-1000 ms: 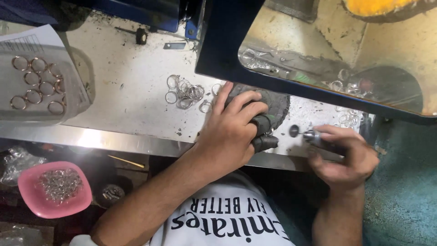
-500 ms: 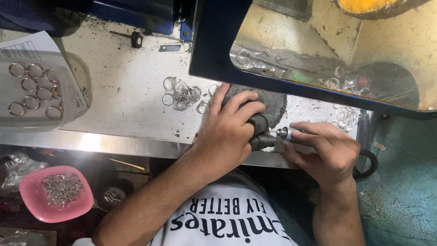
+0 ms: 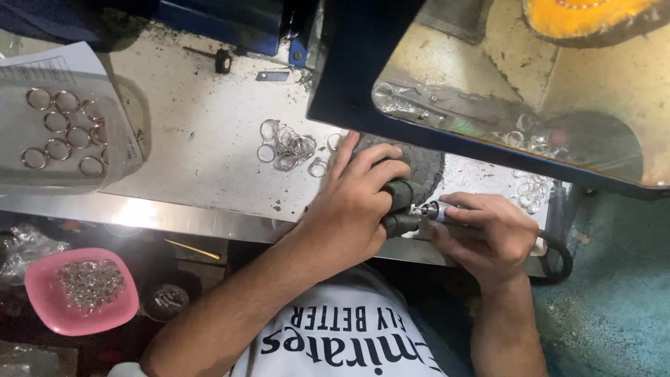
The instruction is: Polishing a metal ring using a handheld rotary tool at a jewelry workshop bench.
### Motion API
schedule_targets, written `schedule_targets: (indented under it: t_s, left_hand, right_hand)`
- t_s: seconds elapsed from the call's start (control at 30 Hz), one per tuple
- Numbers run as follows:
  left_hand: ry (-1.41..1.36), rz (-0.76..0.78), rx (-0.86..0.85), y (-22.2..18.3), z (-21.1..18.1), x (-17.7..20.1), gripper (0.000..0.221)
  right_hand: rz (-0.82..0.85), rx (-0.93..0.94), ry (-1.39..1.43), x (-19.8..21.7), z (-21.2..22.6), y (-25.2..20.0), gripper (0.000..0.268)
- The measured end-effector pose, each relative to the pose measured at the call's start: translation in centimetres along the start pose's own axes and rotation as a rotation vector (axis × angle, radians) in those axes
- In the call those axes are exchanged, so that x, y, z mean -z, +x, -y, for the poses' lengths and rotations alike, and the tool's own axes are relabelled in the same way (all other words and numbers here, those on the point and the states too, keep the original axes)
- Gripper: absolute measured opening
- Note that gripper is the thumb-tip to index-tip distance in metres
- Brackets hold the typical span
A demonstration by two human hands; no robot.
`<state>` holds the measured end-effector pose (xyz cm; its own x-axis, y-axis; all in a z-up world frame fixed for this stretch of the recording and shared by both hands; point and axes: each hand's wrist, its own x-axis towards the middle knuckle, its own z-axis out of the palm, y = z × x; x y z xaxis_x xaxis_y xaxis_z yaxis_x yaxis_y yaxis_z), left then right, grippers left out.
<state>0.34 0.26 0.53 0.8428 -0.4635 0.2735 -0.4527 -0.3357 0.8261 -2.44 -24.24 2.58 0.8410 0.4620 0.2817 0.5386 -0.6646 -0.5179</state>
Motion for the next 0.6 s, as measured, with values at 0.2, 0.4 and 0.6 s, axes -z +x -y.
schedule_targets:
  t_s: [0.2,0.4,0.6]
  left_hand:
    - [-0.002,-0.008,-0.010,0.0,0.1,0.0,0.011]
    - [0.025,0.016,0.000,0.1,-0.1,0.2,0.012]
    - [0.186,-0.039,-0.010,-0.2,-0.2,-0.7,0.006]
  right_hand:
    - [0.004,0.048,0.039,0.0,-0.7,0.0,0.031]
    - [0.009,0.012,-0.016,0.3,-0.3,-0.1,0.029]
    - [0.010,-0.033,-0.219,4.3,1.6,0.1,0.021]
